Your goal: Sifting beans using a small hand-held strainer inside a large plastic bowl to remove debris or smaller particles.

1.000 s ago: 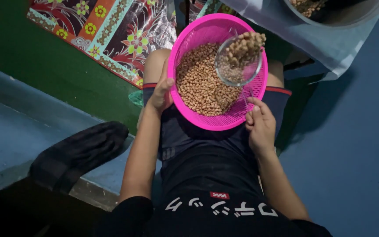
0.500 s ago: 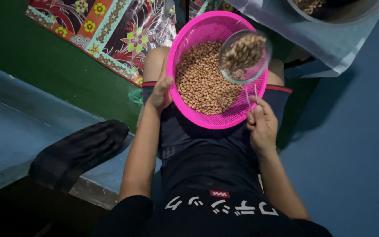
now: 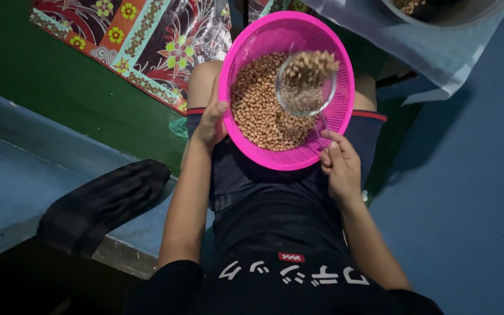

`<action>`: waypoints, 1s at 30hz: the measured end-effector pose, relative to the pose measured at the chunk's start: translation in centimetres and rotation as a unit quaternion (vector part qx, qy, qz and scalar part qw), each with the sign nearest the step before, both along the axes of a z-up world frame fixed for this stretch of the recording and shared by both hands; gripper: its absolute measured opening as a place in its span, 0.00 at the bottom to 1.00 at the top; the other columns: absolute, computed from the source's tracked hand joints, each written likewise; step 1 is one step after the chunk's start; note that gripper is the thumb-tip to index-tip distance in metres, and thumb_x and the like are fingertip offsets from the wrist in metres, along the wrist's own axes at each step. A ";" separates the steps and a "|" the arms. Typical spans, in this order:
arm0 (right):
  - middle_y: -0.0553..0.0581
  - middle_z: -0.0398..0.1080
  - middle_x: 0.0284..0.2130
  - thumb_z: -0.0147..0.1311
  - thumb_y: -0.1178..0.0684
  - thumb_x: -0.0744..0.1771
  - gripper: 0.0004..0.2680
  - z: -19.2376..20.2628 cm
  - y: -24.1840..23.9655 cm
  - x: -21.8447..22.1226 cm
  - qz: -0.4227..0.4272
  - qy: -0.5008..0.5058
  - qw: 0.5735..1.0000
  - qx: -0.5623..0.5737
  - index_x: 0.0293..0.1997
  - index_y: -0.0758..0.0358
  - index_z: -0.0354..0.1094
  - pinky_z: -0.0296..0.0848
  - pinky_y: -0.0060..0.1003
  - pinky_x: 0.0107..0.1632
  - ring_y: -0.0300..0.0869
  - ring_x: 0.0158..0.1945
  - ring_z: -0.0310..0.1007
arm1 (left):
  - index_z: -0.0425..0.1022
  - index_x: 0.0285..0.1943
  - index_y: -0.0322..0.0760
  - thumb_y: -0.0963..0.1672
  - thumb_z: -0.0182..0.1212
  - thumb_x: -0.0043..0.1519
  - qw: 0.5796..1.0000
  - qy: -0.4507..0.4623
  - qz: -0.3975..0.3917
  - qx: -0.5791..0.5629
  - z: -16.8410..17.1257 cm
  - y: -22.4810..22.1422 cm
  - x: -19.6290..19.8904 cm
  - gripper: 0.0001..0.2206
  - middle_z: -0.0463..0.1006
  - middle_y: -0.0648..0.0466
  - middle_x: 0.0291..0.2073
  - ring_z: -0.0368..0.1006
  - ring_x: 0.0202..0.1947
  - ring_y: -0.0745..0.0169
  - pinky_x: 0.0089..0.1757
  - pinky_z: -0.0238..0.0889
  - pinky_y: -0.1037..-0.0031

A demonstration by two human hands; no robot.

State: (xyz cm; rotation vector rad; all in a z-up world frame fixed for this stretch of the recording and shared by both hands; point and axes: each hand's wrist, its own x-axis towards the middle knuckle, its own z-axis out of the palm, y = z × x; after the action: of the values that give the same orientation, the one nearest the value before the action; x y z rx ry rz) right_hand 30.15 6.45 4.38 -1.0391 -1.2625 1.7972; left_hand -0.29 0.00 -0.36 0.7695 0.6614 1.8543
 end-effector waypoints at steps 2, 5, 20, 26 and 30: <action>0.47 0.47 0.20 0.37 0.60 0.73 0.12 -0.1 0.1 -0.1 -0.003 -0.001 1.000 -0.017 0.62 0.72 0.63 0.47 0.18 0.21 0.29 0.21 0.46 | 0.45 0.79 0.49 0.52 0.59 0.61 1.000 0.001 0.000 0.002 0.4 0.1 0.1 0.37 0.58 0.41 0.71 0.63 0.65 0.39 0.60 0.65 0.46; 0.46 0.47 0.19 0.37 0.60 0.72 0.12 -0.2 0.1 -0.1 -0.002 -0.003 0.999 -0.032 0.60 0.73 0.63 0.45 0.18 0.21 0.28 0.20 0.44 | 0.45 0.79 0.49 0.51 0.58 0.61 1.000 0.003 -0.003 0.003 0.5 0.1 0.1 0.37 0.58 0.40 0.71 0.63 0.65 0.37 0.60 0.65 0.45; 0.46 0.47 0.19 0.38 0.59 0.72 0.12 -0.2 -0.7 0.0 0.006 0.007 0.999 -0.050 0.59 0.75 0.64 0.46 0.19 0.21 0.28 0.19 0.45 | 0.47 0.78 0.49 0.52 0.59 0.61 1.000 0.002 -0.001 0.000 0.4 -0.1 0.2 0.36 0.60 0.39 0.69 0.65 0.64 0.36 0.59 0.65 0.45; 0.47 0.48 0.22 0.39 0.59 0.73 0.12 0.1 -0.2 -0.1 -0.004 0.021 1.000 -0.010 0.62 0.73 0.62 0.52 0.19 0.22 0.30 0.23 0.52 | 0.47 0.79 0.48 0.51 0.58 0.62 1.000 0.008 0.005 0.004 0.4 -0.1 0.3 0.36 0.60 0.40 0.70 0.64 0.64 0.38 0.59 0.65 0.46; 0.46 0.47 0.19 0.37 0.59 0.73 0.12 -1.7 0.3 0.1 -0.005 0.012 0.999 -0.036 0.60 0.75 0.62 0.46 0.19 0.21 0.29 0.18 0.45 | 0.46 0.79 0.49 0.52 0.58 0.61 1.000 0.010 0.003 -0.002 0.9 0.0 0.3 0.36 0.60 0.41 0.70 0.64 0.65 0.38 0.60 0.65 0.47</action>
State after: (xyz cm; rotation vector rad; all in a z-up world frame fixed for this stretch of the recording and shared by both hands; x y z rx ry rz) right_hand 30.25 6.72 2.72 -1.0573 -1.1844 1.8546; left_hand -0.01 -0.03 0.55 0.7843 0.6813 1.8523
